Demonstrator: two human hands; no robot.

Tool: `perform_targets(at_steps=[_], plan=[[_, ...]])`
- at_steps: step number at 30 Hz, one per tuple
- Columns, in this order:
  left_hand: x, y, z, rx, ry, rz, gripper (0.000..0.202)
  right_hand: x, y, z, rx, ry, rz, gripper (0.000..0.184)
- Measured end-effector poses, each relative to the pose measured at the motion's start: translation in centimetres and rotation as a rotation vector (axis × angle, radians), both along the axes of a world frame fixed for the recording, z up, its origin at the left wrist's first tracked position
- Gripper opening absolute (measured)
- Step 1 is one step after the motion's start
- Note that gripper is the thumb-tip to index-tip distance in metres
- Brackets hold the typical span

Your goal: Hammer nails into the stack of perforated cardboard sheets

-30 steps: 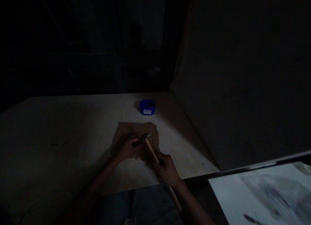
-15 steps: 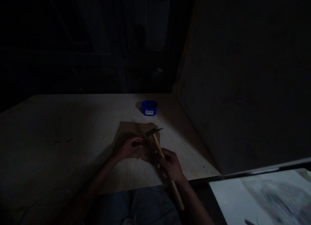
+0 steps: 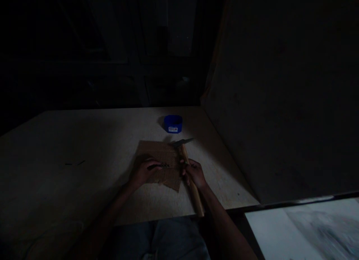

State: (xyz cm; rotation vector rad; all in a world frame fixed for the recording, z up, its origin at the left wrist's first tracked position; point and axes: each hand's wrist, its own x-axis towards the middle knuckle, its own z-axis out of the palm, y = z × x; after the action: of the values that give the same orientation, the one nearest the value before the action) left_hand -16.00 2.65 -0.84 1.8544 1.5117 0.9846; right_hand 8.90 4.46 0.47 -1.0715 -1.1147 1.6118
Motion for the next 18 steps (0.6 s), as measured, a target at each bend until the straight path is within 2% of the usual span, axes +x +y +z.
perform_targets(at_steps=[5, 14, 18], plan=[[0.03, 0.37, -0.16, -0.007, -0.015, -0.028, 0.01, -0.09, -0.25, -0.53, -0.012, 0.003, 0.08, 0.034], [0.77, 0.21, -0.45, 0.042, 0.015, -0.028, 0.013, -0.22, 0.06, -0.48, -0.052, 0.031, 0.054, 0.035], [0.88, 0.49, -0.27, 0.033, 0.034, -0.067, 0.014, -0.33, -0.1, -0.31, -0.048, 0.022, 0.05, 0.037]])
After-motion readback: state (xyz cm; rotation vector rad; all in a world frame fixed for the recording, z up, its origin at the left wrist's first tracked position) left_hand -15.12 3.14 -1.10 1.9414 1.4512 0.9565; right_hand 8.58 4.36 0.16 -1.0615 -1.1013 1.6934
